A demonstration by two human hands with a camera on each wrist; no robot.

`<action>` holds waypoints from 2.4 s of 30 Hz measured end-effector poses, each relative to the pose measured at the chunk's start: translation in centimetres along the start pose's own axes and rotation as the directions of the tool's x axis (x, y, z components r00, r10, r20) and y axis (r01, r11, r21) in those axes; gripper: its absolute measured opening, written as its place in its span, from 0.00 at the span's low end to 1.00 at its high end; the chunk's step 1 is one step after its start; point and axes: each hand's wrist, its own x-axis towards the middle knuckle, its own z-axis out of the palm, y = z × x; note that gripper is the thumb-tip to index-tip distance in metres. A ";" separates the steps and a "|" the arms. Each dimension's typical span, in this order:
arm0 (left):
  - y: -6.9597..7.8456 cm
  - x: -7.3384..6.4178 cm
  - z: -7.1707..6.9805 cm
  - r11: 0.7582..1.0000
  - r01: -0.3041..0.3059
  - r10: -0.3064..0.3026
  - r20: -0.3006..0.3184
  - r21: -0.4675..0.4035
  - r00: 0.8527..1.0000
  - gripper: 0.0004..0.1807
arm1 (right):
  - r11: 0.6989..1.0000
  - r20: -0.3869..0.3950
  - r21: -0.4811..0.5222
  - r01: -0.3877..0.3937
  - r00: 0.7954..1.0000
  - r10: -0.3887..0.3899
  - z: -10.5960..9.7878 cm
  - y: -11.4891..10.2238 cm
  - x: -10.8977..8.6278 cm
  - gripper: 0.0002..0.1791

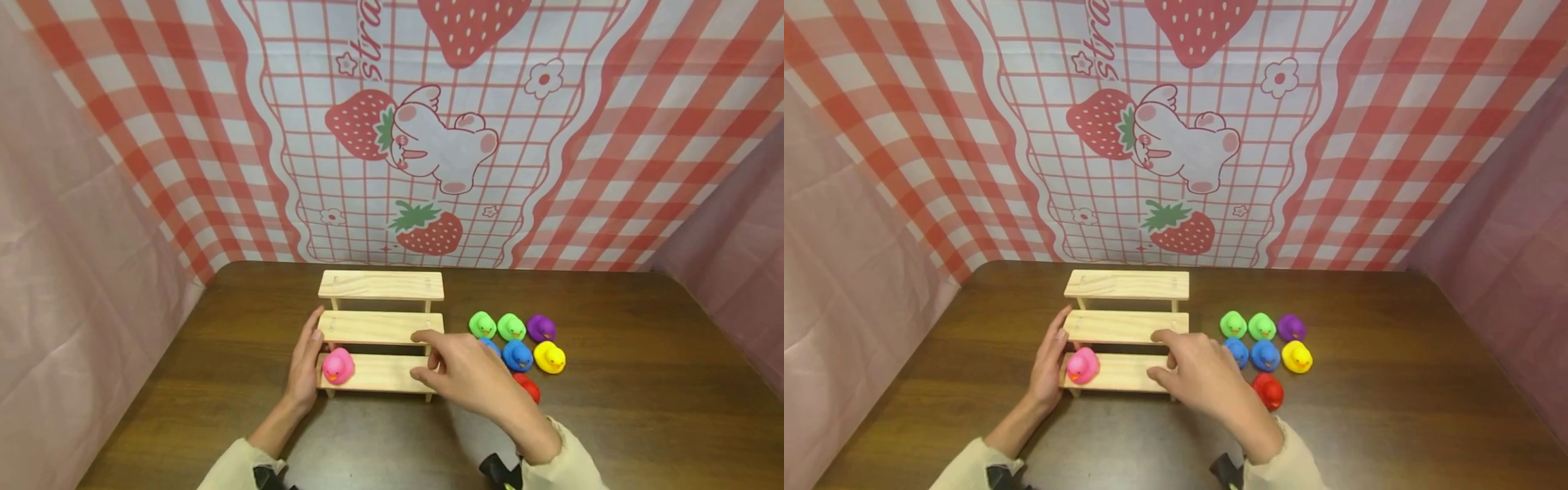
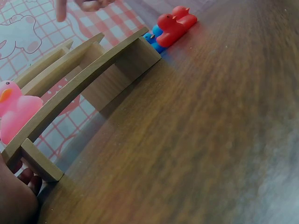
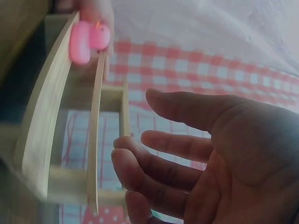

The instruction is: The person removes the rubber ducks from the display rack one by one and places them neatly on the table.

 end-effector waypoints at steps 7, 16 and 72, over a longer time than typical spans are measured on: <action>0.0 0.0 0.0 1.000 0.005 -0.005 0.000 0.007 1.000 0.28 | 1.000 0.001 0.019 0.013 1.000 -0.013 1.3 -2.2 1.2 0.22; 0.0 0.0 -0.2 1.000 0.000 0.000 0.016 0.007 1.000 0.28 | 0.999 0.007 0.029 0.041 0.999 -0.041 3.0 -4.2 2.6 0.22; -0.1 0.0 -0.2 1.000 0.008 -0.008 0.013 -0.026 1.000 0.28 | 0.996 -0.110 -0.087 0.030 0.993 -0.039 9.5 -6.4 5.0 0.14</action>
